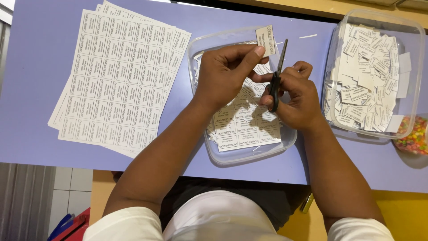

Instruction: Cutting individual paper labels from a printed sheet using scissors and sorting them into a plastic container.

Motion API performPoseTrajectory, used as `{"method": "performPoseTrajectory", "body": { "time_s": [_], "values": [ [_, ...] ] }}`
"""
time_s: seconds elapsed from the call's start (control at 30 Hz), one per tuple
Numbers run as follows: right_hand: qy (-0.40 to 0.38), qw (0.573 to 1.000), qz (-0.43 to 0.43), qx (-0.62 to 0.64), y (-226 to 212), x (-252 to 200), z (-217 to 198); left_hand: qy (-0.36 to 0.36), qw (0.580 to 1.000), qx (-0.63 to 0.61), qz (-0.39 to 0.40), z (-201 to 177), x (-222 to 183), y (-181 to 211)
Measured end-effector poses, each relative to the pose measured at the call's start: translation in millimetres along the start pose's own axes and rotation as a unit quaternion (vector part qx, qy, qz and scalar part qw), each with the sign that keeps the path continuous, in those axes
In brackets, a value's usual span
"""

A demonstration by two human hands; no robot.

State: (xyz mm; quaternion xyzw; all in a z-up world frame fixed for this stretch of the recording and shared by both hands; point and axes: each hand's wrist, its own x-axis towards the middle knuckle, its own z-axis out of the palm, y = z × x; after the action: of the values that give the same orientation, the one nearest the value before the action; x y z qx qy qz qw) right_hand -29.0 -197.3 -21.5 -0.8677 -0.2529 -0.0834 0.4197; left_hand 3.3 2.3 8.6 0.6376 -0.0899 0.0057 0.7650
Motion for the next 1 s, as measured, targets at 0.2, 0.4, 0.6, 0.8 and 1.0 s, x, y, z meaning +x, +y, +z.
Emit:
{"method": "performPoseTrajectory", "body": {
  "time_s": [0.2,0.4,0.6,0.8,1.0],
  "values": [
    [0.018,0.999,-0.005,0.027,-8,1,0,0.041,0.998,0.014,-0.039,0,1,2],
    [0.099,0.983,0.072,0.133,-3,-3,3,0.028,0.997,0.07,0.011,0,-1,5],
    [0.148,0.941,0.144,0.267,2,1,4,0.057,0.981,0.187,0.009,2,3,2],
    [0.164,0.933,0.153,0.281,6,1,5,-0.005,0.988,0.154,-0.019,13,1,15],
    [0.19,0.925,0.142,0.298,16,0,1,-0.017,0.98,0.181,-0.087,28,-2,23]
  ]
}}
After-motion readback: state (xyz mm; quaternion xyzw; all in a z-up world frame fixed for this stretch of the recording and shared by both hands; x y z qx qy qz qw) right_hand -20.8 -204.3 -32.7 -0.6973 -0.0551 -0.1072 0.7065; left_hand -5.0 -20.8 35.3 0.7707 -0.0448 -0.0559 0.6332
